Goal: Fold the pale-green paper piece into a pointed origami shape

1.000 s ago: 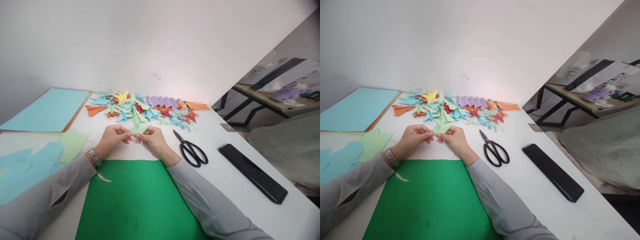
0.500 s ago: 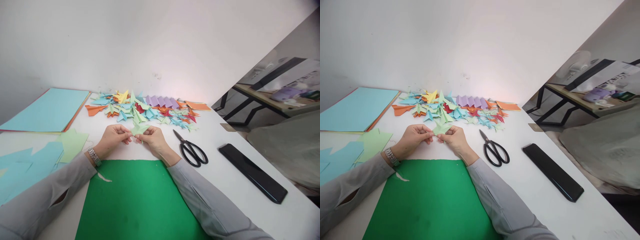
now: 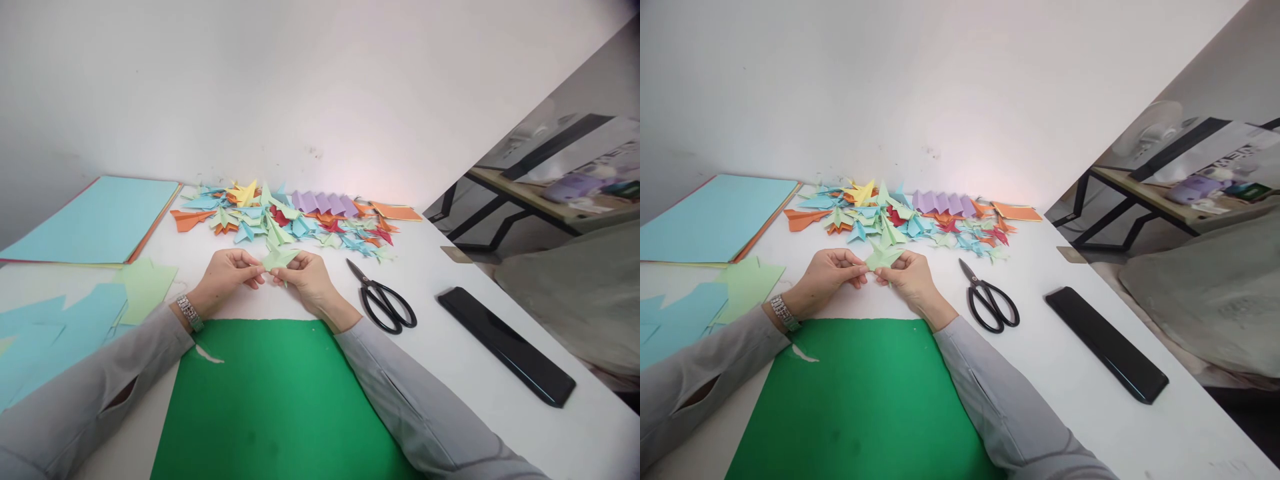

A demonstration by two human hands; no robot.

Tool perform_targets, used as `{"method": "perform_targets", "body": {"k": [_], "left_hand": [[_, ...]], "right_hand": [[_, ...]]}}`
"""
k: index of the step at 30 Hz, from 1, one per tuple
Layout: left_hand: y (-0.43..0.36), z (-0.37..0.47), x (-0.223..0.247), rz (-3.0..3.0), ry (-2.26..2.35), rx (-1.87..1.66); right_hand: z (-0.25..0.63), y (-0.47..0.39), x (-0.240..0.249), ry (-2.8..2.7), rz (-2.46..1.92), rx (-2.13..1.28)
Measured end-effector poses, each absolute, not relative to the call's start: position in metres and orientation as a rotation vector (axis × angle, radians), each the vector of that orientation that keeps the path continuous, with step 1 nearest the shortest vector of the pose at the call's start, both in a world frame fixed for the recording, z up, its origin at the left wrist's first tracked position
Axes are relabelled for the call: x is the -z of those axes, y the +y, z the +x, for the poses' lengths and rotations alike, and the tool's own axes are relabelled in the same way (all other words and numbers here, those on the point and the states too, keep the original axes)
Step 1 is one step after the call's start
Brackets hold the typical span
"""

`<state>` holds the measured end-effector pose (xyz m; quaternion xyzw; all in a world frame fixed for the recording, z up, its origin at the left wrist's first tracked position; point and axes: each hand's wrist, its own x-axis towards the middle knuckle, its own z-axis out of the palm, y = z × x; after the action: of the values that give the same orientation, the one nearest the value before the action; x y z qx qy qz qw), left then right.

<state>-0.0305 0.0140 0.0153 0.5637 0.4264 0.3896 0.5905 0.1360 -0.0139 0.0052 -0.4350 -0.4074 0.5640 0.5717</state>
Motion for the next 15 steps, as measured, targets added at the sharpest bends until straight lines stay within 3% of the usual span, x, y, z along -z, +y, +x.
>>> {"method": "perform_targets", "body": {"k": [15], "left_hand": [[0.0143, -0.0309, -0.0202, 1.253, 0.948, -0.890]], "right_hand": [[0.1368, -0.0127, -0.0038, -0.938, -1.026, -1.299]]}}
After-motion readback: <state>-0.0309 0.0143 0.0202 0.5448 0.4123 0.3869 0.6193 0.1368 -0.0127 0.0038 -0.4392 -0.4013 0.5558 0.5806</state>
